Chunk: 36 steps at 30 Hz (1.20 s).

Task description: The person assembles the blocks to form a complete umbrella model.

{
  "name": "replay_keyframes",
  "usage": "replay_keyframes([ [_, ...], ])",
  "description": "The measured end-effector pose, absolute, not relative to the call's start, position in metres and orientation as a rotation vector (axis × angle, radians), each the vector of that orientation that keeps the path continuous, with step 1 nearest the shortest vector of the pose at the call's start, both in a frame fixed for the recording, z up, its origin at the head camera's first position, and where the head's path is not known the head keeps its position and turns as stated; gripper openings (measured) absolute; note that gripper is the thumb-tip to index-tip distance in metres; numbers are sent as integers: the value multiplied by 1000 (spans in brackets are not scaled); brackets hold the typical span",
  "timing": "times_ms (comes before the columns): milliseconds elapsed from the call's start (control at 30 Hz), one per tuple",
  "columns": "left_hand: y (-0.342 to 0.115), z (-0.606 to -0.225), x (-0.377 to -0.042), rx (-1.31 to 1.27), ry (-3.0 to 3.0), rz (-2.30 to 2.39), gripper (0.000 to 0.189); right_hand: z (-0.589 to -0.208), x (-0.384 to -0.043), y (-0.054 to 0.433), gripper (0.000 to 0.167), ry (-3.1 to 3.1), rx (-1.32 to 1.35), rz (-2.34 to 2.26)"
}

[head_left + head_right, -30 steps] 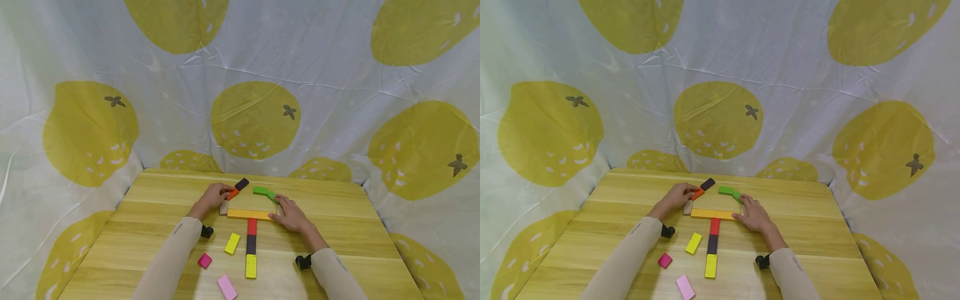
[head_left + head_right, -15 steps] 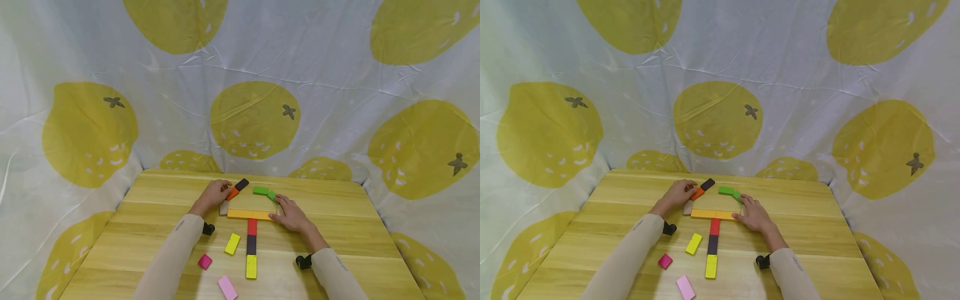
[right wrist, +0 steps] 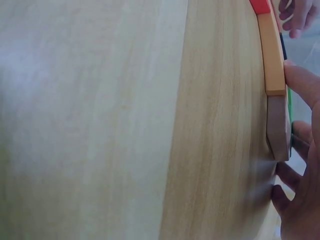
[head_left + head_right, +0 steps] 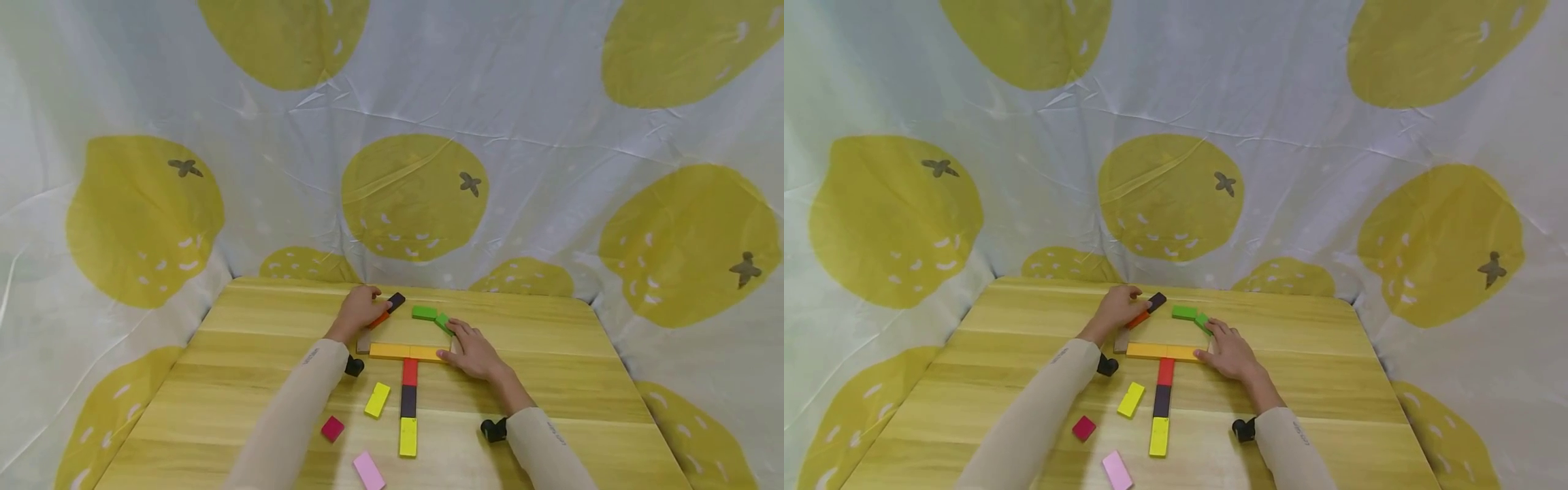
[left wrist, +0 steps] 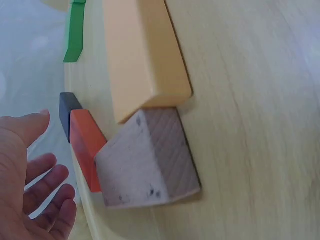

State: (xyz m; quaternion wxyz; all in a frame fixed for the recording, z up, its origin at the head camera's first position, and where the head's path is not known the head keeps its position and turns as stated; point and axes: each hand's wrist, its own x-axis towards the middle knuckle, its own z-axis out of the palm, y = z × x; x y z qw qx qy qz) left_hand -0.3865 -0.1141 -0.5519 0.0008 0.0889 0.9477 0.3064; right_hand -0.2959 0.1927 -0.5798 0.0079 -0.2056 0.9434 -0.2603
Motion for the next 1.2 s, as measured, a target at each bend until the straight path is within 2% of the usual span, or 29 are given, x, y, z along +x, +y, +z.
replay_keyframes([
  [233,-100,-561,-392,295,3019,840,55,-592,-302,197,83,2939,-616,-802],
  [467,-89,-565,-395,303,3024,821,27,-587,-298,193,79,2956,-649,-802],
  [667,-90,-561,-396,332,2980,872,18,-593,-301,196,83,2950,-630,-804],
  [967,-92,-557,-394,466,2942,928,30,-586,-300,194,80,2933,-602,-804],
  [1200,-92,-557,-391,528,2922,878,30,-580,-299,191,80,2911,-569,-766],
])
